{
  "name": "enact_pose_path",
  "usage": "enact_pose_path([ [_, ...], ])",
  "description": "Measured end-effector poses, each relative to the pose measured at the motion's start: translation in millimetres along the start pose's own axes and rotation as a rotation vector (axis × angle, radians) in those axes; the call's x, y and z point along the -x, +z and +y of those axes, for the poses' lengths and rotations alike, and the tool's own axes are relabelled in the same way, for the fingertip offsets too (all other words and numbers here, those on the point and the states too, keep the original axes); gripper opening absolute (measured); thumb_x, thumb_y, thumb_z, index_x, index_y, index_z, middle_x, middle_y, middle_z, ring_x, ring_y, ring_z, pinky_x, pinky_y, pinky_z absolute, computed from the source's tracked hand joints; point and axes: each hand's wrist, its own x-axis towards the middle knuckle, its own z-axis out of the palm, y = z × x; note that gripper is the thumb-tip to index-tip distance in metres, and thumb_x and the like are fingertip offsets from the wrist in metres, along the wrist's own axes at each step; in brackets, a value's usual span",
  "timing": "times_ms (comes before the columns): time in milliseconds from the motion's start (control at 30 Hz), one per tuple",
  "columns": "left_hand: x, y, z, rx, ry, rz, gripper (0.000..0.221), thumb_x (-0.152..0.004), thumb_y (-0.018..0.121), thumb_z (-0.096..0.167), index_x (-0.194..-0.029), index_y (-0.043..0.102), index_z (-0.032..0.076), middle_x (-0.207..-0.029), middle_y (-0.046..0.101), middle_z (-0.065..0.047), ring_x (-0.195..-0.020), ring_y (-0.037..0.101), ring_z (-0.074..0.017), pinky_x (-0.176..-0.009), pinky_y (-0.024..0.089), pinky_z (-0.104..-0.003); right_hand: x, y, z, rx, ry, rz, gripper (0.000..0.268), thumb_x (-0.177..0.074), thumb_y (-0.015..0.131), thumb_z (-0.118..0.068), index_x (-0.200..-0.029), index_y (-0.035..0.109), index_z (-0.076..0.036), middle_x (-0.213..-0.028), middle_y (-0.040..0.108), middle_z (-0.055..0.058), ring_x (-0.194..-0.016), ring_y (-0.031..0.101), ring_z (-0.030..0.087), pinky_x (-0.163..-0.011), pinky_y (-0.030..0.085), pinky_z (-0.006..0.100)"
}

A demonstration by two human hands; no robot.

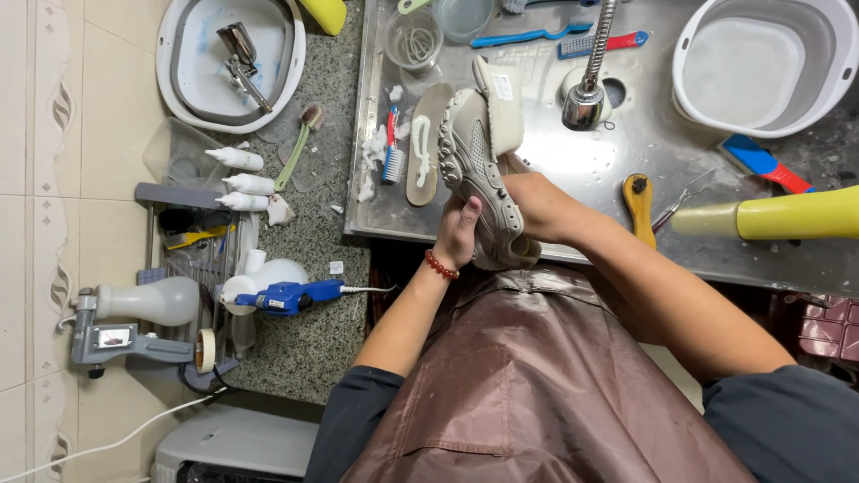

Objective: The recorder is washing and scrubbing shoe insoles and a shoe in a sink using a sponge and water.

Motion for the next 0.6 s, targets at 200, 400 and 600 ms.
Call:
enact_pose_path([
  [200, 5.2, 9.4, 10.5, -0.118, 0.004, 0.029, 0.085, -0.108, 0.018, 0.066, -0.128, 0.061, -0.005, -0.127, 0.067, -0.020, -0.122, 0.063, -0.0319, -0.105, 0.049, -0.037, 4.0, -11.6, -15.0, -0.085, 0.057, 0.035, 0.030, -0.075, 0.079, -0.017, -0.100, 0.069, -0.003, -0.092, 0.074, 0.018, -0.083, 0.073, 0.036, -0.074, 0.058, 0.038],
  [400, 7.2, 10.7, 20.4, -0.095, -0.068, 0.030, 0.085, -0.108, 0.018, 0.065, -0.133, 0.060, -0.005, -0.130, 0.069, -0.022, -0.124, 0.065, -0.0330, -0.106, 0.049, -0.038, 8.6, -10.5, -11.8, -0.129, 0.079, 0.098, 0.026, -0.075, 0.081, -0.017, -0.095, 0.072, -0.004, -0.085, 0.074, 0.016, -0.076, 0.074, 0.029, -0.071, 0.058, 0.035],
  [600, 3.5, 10.3, 42.7, 0.034, 0.023, 0.065, 0.078, -0.111, 0.026, 0.060, -0.142, 0.051, -0.007, -0.142, 0.060, -0.018, -0.133, 0.056, -0.0299, -0.113, 0.043, -0.037, 13.0, -13.2, -36.7, -0.155, -0.119, 0.187, 0.039, -0.085, 0.073, -0.013, -0.121, 0.064, -0.002, -0.113, 0.071, 0.017, -0.105, 0.068, 0.034, -0.092, 0.052, 0.040],
])
